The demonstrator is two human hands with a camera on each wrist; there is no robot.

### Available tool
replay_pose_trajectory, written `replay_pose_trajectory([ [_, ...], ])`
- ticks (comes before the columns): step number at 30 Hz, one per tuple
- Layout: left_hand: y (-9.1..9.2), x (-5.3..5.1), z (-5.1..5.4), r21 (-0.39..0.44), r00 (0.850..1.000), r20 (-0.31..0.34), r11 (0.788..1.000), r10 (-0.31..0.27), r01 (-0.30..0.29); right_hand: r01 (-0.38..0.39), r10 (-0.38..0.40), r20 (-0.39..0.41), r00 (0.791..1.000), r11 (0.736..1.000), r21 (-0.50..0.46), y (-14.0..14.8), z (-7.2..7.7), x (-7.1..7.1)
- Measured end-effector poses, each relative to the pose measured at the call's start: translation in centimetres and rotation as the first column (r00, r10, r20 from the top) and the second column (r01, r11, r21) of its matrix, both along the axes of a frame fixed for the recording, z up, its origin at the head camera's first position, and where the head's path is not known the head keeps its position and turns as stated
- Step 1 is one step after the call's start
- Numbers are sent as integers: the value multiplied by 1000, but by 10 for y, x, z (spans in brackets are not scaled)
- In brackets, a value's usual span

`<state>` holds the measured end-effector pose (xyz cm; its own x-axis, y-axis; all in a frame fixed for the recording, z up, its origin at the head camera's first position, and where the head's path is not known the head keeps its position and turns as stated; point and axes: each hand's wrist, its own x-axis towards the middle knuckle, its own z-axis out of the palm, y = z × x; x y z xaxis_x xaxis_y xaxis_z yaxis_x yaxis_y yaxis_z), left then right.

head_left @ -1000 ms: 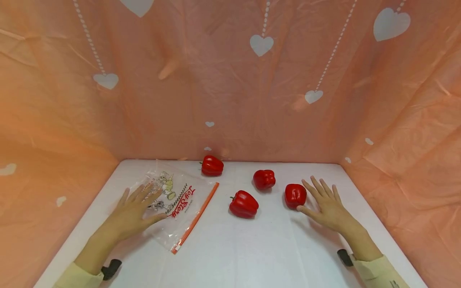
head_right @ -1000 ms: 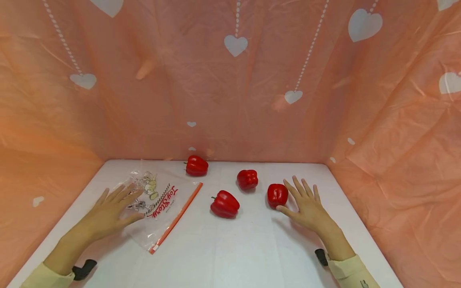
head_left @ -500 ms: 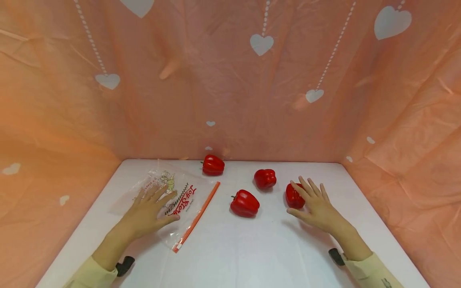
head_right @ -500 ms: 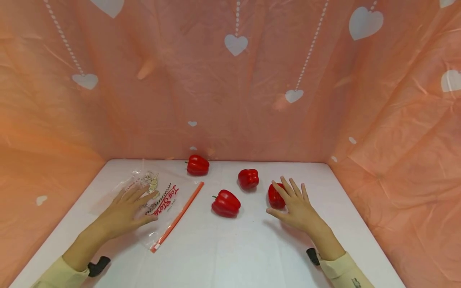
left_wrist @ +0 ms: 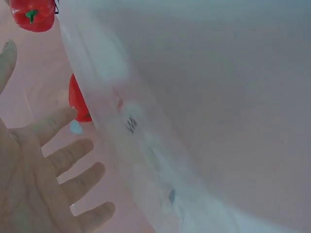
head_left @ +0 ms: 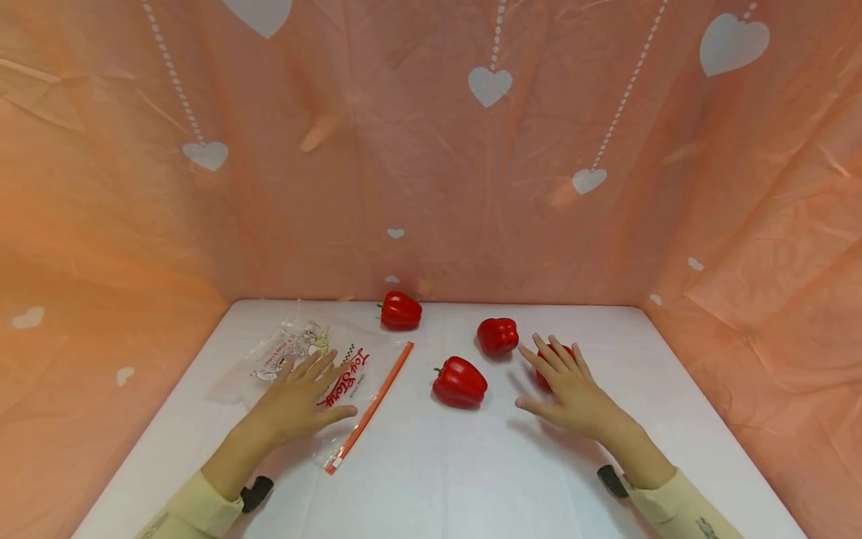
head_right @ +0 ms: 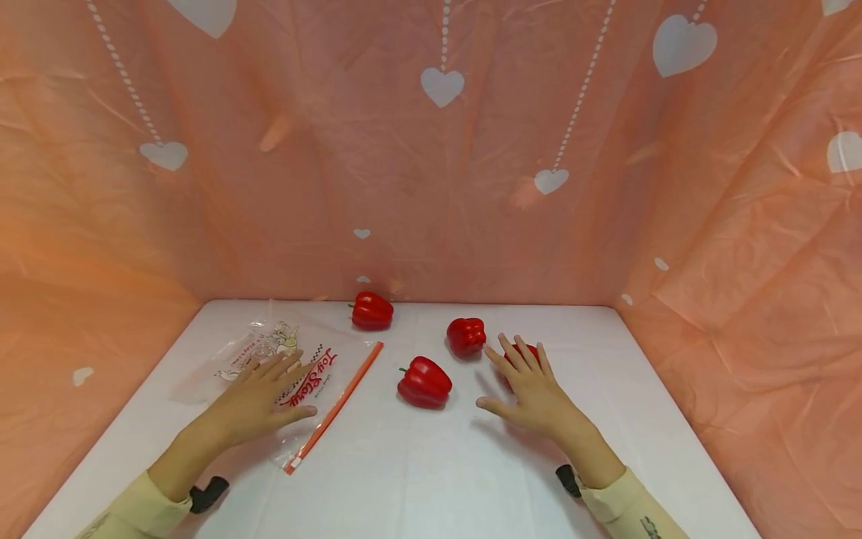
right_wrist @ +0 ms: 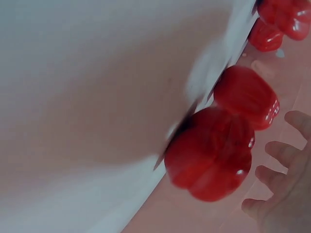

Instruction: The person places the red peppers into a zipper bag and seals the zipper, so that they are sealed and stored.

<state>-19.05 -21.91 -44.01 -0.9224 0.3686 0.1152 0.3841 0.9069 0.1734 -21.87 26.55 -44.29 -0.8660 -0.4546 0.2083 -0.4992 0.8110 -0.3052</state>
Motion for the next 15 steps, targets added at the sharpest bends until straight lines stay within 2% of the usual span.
replay_pose_trajectory([
  [7,9,-1,-1,-3,999,26,1000,-25,25,-44,44,-20,999,999,12,-11,-2,1],
  [15,22,-6,-2,-19,996,74,998,-54,56,-75,74,28,997,996,43,-26,0,2],
])
